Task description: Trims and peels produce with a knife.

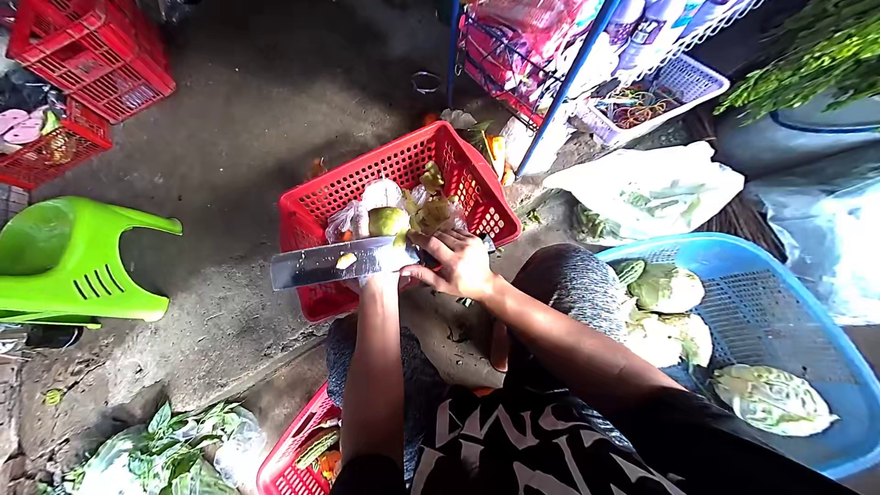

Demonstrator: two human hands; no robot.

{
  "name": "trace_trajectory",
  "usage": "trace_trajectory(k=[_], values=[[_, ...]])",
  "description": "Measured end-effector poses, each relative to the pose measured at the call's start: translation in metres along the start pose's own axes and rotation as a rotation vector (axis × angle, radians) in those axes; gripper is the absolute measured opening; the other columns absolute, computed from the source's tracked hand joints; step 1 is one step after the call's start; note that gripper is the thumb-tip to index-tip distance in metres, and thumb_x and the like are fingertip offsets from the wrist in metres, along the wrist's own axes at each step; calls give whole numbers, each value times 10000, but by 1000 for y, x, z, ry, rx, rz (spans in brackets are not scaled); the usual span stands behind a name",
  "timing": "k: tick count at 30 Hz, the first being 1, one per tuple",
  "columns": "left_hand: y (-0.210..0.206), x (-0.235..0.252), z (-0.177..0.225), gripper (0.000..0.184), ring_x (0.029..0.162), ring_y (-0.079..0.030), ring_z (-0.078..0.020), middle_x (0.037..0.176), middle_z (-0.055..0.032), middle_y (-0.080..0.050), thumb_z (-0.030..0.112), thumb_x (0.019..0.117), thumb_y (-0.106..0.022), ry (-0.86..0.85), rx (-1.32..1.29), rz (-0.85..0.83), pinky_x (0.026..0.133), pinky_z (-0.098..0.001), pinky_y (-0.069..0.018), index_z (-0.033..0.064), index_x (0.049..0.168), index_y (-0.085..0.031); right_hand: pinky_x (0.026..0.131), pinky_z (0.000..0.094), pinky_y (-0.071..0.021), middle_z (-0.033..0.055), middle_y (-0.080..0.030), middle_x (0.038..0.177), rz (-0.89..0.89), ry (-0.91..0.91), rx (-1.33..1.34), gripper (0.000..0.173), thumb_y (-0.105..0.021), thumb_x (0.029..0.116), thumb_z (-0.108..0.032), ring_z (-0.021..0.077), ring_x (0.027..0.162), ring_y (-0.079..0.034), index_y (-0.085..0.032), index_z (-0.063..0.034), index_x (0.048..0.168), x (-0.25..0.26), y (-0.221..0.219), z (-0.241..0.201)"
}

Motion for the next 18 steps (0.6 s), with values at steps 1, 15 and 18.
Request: trace_trajectory(k=[1,15,18], values=[[-3,-2,-2,310,887,-678,-69,978,26,-691,429,1076,-441,32,-68,-43,776,-279,-587,194,1156,-627,694,424,-590,113,-757,847,0,-4,-13,591,-519,1010,-570,263,770,-735,-750,-44,1149,0,-3,0],[-5,-10,-18,179,884,-645,-134,985,-27,-631,147,1100,-335,116,-209,207,730,-327,-572,154,1153,-506,634,514,-580,161,-761,931,-130,-240,143,612,-538,995,-557,323,769,-740,-734,-21,1217,2,-7,13],[-1,-3,-10,261,1025,-620,-170,1108,-39,-623,316,1089,-359,102,-267,73,889,-400,-542,165,1227,-522,718,612,-574,142,-760,959,-286,-514,245,562,-543,1005,-573,336,829,-737,-726,-92,1229,-9,-4,49]])
Point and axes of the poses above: each hand's wrist, its own x-axis towards the middle knuckle, its own y-axis out of the back of the hand, z = x × y, the point moved 3 cm from there along x, towards the middle knuckle
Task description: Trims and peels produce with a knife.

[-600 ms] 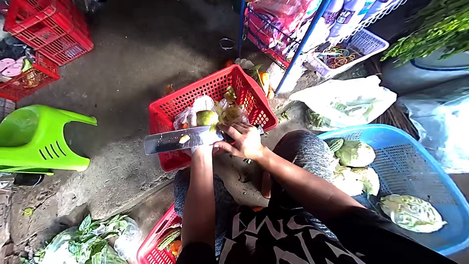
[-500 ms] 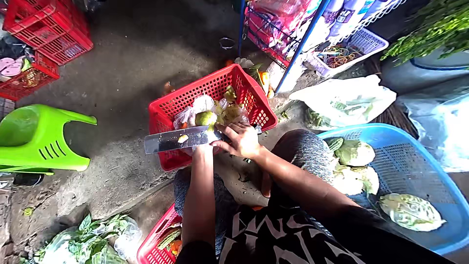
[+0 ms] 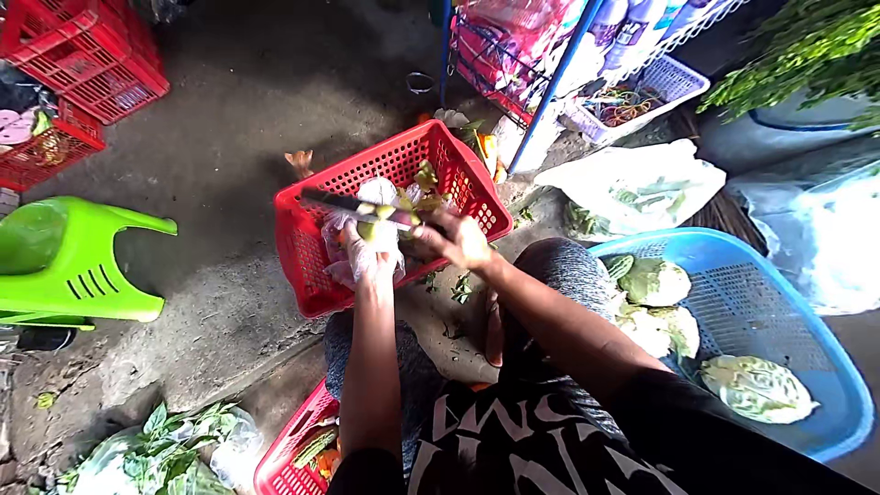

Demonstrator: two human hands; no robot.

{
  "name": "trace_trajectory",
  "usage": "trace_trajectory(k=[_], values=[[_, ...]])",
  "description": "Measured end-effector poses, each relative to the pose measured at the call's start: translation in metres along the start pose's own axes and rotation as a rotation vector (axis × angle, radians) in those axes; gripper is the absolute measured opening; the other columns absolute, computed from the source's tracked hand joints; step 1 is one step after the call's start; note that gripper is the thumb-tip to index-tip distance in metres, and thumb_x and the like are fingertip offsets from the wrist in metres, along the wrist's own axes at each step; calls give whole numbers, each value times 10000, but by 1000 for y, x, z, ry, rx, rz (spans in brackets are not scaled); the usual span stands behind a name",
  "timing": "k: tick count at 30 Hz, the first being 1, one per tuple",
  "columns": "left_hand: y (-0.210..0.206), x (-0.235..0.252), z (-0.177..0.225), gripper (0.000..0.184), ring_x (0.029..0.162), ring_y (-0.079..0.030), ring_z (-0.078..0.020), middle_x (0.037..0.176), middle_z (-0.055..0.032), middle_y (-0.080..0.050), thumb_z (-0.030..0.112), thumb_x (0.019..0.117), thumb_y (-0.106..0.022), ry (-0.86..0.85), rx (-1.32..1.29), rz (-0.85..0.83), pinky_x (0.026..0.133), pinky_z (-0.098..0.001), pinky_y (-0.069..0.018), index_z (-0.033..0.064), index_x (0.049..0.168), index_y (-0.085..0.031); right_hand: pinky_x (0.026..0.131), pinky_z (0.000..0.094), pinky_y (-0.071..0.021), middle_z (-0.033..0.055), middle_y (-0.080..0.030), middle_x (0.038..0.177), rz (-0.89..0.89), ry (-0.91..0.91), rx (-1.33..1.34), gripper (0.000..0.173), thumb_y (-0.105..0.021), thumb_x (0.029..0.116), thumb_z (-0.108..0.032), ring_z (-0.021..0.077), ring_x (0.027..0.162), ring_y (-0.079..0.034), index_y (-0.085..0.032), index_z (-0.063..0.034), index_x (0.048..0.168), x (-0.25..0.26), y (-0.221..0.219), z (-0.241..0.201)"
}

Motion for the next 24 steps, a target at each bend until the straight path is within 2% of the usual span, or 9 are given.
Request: trace_trajectory(k=[2,5,7,9,11,14,19,21,24], values=[[-3,3,11,278,973,-644,-186,1047,-55,-638,360,1067,-406,-28,-24,-66,867,-401,-564,141,1155,-554,833,706,-522,189,-752,1035,-85,-243,22,539,-550,1013,-560,411,954,-721,-707,-121,1286,11,16,27],[1,12,12,310,909,-659,-177,989,-54,-658,396,1049,-433,-50,-32,-168,807,-390,-576,140,1104,-600,832,695,-505,192,-740,1008,-93,-316,4,540,-528,1020,-564,408,928,-706,-703,-130,1291,21,34,28],[0,15,10,289,919,-665,-182,1010,-52,-662,397,1039,-470,-34,-25,-172,797,-394,-582,155,1128,-602,782,670,-521,172,-742,965,-63,-224,4,534,-536,1018,-555,380,866,-709,-713,-117,1267,20,39,5],[-1,12,9,266,960,-669,-171,1046,-42,-671,357,1075,-440,-32,-14,-128,831,-388,-586,161,1164,-595,735,622,-565,138,-755,945,-34,-12,-4,543,-543,1005,-555,330,832,-731,-727,-94,1226,13,36,-23],[0,5,6,240,942,-683,-145,994,-17,-691,304,1094,-398,-30,-39,-103,835,-359,-589,172,1115,-599,689,574,-587,138,-764,940,5,226,-50,576,-548,997,-561,315,812,-745,-738,-60,1208,4,29,-46],[1,1,4,346,956,-686,-118,1010,-6,-702,427,1091,-392,11,-42,-147,834,-317,-590,176,1149,-624,641,491,-583,134,-754,895,71,437,-177,589,-536,991,-564,301,775,-736,-748,-53,1195,1,15,-55],[4,7,11,314,1026,-640,-83,1112,6,-660,360,1110,-373,-83,155,-59,896,-308,-555,164,1262,-565,643,445,-580,110,-733,830,110,547,-253,609,-496,1001,-584,279,747,-719,-757,-61,1174,2,6,-48],[0,3,9,313,977,-660,-80,1047,14,-678,375,1107,-365,-32,83,-72,860,-293,-570,172,1199,-585,679,459,-590,123,-745,858,114,548,-226,604,-502,1005,-578,289,774,-729,-756,-58,1175,4,4,-38],[7,9,13,281,983,-628,-155,1065,-32,-630,328,1108,-341,-46,52,1,860,-386,-558,147,1220,-525,695,586,-587,170,-767,952,66,259,-197,612,-522,999,-595,370,827,-749,-737,-66,1217,8,10,-4]])
Point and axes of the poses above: each hand's wrist, its own x-axis towards the middle knuckle, its own y-axis out of the back of the hand, z = x × y, the point moved 3 cm from there along x, towards the middle knuckle
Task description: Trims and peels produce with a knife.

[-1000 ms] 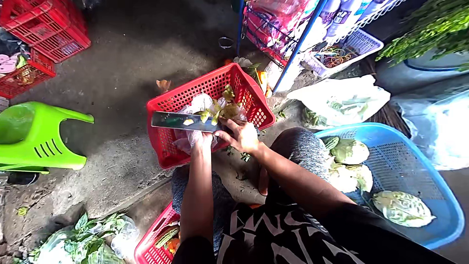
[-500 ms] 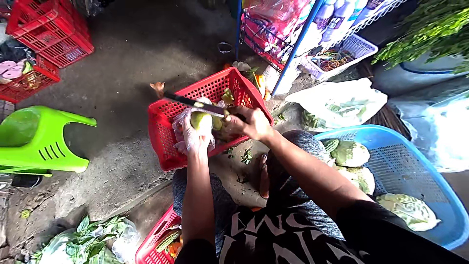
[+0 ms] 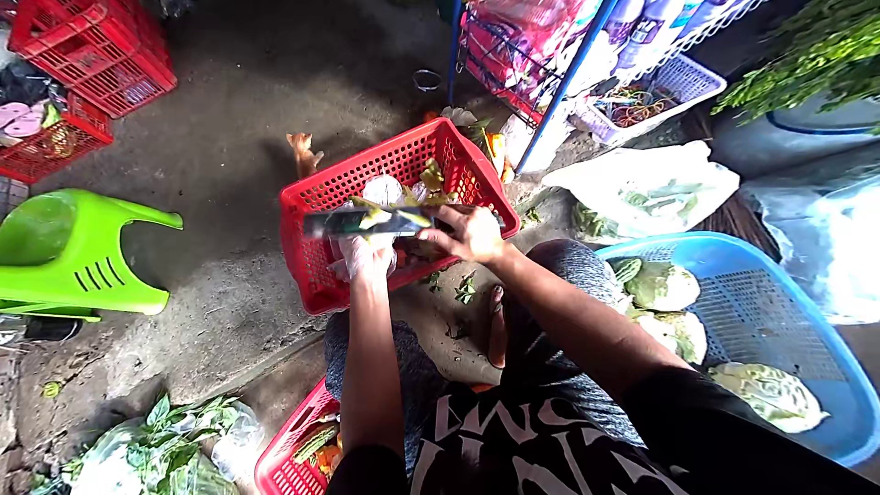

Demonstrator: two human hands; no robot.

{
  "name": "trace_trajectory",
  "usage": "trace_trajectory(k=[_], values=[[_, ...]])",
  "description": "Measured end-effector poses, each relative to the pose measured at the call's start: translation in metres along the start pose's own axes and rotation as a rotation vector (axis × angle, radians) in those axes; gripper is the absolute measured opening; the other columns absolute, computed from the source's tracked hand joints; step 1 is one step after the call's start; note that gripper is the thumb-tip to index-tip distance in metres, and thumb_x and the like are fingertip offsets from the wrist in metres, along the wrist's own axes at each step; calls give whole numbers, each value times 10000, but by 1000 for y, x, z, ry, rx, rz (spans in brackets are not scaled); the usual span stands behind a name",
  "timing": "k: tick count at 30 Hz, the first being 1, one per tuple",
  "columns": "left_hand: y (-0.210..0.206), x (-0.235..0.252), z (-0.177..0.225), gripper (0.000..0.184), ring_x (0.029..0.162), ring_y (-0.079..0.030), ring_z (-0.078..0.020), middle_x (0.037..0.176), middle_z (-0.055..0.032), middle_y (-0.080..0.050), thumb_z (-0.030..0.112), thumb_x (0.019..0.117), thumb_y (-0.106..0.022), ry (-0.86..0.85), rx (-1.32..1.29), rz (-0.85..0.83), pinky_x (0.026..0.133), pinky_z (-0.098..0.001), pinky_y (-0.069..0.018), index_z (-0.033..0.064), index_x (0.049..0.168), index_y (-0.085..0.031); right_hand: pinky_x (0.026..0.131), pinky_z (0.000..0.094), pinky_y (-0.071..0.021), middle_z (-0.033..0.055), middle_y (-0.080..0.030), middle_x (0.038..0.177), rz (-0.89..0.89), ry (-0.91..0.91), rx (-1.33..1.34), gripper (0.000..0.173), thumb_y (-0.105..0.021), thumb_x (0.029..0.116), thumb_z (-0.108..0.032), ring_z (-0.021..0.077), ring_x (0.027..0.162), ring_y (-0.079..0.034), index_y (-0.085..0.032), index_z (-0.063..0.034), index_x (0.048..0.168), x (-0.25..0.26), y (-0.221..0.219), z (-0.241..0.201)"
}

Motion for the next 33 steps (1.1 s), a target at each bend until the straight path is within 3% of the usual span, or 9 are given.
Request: trace_trajectory(k=[4,7,9,12,16,18,21,25,33], values=[[0,6,5,369,919,-648,-192,1047,-61,-642,454,1058,-440,29,61,48,773,-409,-573,148,1215,-575,752,713,-509,218,-742,963,-183,-436,30,600,-515,1008,-602,462,865,-711,-688,-115,1313,5,13,39],[0,6,2,343,998,-667,-285,1103,-123,-663,371,1054,-397,87,-81,-136,862,-499,-575,116,1191,-581,725,681,-521,194,-747,940,-150,-347,90,604,-528,996,-597,418,825,-715,-706,-97,1284,1,23,27],[-2,7,3,331,1023,-685,-229,1121,-82,-697,354,1070,-401,52,-81,-246,871,-437,-587,151,1200,-628,721,629,-553,159,-758,965,-107,-208,131,616,-534,987,-611,358,826,-730,-720,-89,1257,2,28,6],[-1,0,-1,371,1095,-642,-185,1178,-47,-663,388,1103,-318,15,-70,-154,930,-397,-554,166,1271,-563,696,537,-592,133,-771,954,-25,67,157,615,-553,977,-604,288,806,-745,-753,-61,1186,6,31,-24],[-1,-2,-2,288,1053,-667,-173,1104,-48,-690,357,1072,-473,24,-139,-134,909,-390,-572,140,1195,-618,668,469,-594,116,-759,882,34,256,80,618,-516,992,-599,273,781,-739,-760,-62,1179,10,18,-38],[-1,-4,-3,291,973,-672,-160,1024,-32,-689,379,1070,-441,70,-123,-87,827,-377,-584,152,1123,-614,671,454,-587,114,-751,865,65,284,44,642,-493,994,-616,275,774,-730,-756,-63,1189,12,11,-34],[3,-3,-1,387,1018,-639,-183,1092,-47,-655,381,1106,-255,81,-92,-67,873,-409,-559,152,1222,-545,716,510,-598,153,-767,931,78,210,61,651,-510,997,-622,311,821,-747,-744,-51,1204,11,3,-8],[-2,0,7,382,941,-672,-235,1068,-94,-657,428,1088,-359,100,16,-18,791,-428,-594,138,1232,-561,707,639,-555,202,-759,939,-11,-98,98,652,-519,991,-620,401,816,-737,-735,-50,1225,12,8,18],[0,-4,-1,408,944,-667,-199,1033,-48,-673,423,1106,-260,140,14,-1,783,-417,-584,168,1183,-569,676,532,-582,136,-774,958,8,111,157,633,-517,990,-619,301,805,-746,-752,-68,1197,13,3,-9]])
Point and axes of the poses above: each hand's wrist, its own x-axis towards the middle knuckle, its own y-axis out of the back of the hand, z = x × y, the point moved 3 cm from there along x, towards the middle knuckle
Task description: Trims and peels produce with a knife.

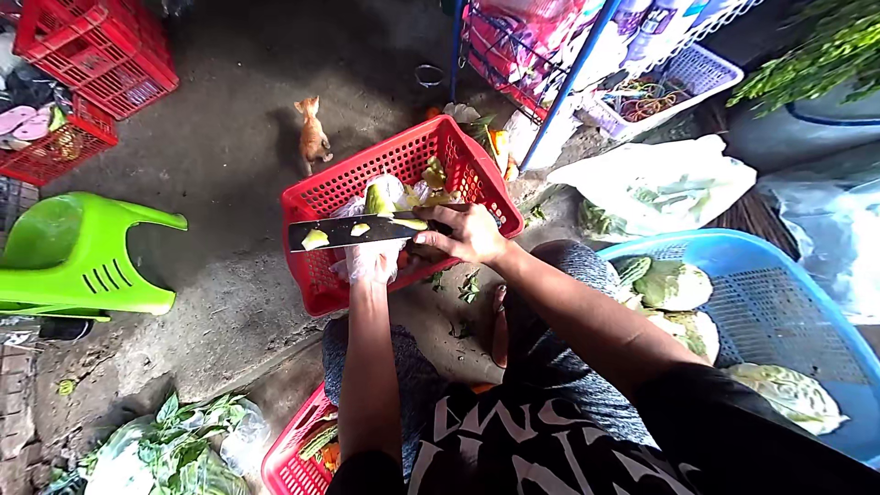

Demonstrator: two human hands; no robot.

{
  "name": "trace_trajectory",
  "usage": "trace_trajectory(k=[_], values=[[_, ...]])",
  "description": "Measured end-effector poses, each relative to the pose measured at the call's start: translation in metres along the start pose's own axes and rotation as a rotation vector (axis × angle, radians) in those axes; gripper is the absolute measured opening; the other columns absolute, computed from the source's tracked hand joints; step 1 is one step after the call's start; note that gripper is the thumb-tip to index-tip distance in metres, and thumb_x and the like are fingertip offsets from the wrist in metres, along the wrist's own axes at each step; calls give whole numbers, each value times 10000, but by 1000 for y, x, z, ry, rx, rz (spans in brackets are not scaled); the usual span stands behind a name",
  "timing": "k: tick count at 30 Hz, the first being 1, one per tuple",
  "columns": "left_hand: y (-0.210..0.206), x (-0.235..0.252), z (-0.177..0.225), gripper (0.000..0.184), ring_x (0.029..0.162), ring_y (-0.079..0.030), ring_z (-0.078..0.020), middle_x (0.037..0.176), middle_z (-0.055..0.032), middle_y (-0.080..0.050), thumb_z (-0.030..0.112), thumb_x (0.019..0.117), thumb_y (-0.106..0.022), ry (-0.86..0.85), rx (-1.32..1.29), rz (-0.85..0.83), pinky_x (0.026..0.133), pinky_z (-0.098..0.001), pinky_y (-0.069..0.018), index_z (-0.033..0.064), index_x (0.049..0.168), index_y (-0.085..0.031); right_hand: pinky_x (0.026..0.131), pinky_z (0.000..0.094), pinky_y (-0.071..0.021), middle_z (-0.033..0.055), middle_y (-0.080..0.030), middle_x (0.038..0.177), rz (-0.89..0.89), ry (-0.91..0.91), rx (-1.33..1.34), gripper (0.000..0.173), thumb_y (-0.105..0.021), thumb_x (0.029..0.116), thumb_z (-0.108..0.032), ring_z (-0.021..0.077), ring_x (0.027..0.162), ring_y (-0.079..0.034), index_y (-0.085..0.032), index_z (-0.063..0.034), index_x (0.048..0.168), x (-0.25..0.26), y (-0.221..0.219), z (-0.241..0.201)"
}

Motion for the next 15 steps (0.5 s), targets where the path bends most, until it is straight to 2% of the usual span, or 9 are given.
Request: trace_trajectory(k=[2,3,5,6,8,10,12,15], values=[[2,3,0,430,953,-671,-220,1070,-74,-664,458,1101,-266,37,3,-24,780,-425,-593,165,1235,-551,686,586,-568,159,-771,942,-12,-102,-4,652,-515,986,-635,341,805,-744,-748,-68,1210,-1,-1,19],[3,4,-2,424,914,-679,-228,1061,-91,-665,455,1097,-298,56,22,-45,740,-409,-600,153,1244,-556,703,629,-560,177,-765,945,-48,-205,-5,642,-524,986,-625,376,819,-740,-737,-71,1230,-2,1,30],[0,2,-4,390,823,-685,-241,995,-115,-671,423,1082,-361,80,59,-78,671,-393,-600,123,1208,-575,776,698,-522,195,-754,986,-124,-431,27,608,-536,992,-611,421,888,-724,-710,-104,1279,-3,10,51],[-1,2,-3,373,804,-679,-238,977,-115,-668,408,1077,-373,80,69,-85,660,-387,-593,119,1192,-579,788,693,-522,181,-756,991,-124,-469,36,605,-534,989,-621,405,899,-726,-713,-120,1277,-4,13,54],[-2,7,-4,384,839,-672,-237,999,-111,-657,409,1089,-334,55,74,-53,688,-406,-592,123,1196,-567,796,661,-545,169,-763,998,-103,-379,49,604,-540,988,-607,372,901,-735,-730,-97,1250,-4,18,34],[-3,5,-8,435,947,-660,-224,1055,-78,-653,459,1101,-246,49,70,7,779,-446,-583,158,1211,-540,731,613,-572,158,-767,957,-62,-213,28,596,-547,983,-591,347,847,-745,-754,-71,1188,-7,18,5],[-3,5,-9,445,1016,-654,-219,1108,-68,-657,467,1100,-236,53,41,1,841,-460,-575,175,1248,-538,683,573,-576,141,-769,931,-34,-141,6,616,-526,980,-617,325,809,-746,-760,-84,1182,-5,13,0],[-2,8,-10,378,923,-664,-226,1045,-86,-653,405,1098,-292,68,51,-29,757,-425,-587,146,1196,-549,669,616,-553,174,-761,910,-18,-190,4,631,-524,985,-618,370,787,-735,-746,-72,1211,-3,7,21]])
Point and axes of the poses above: each hand's wrist, its own x-axis towards the middle knuckle, its own y-axis out of the back of the hand, z = x × y, the point moved 3 cm from there along x, towards the middle knuckle
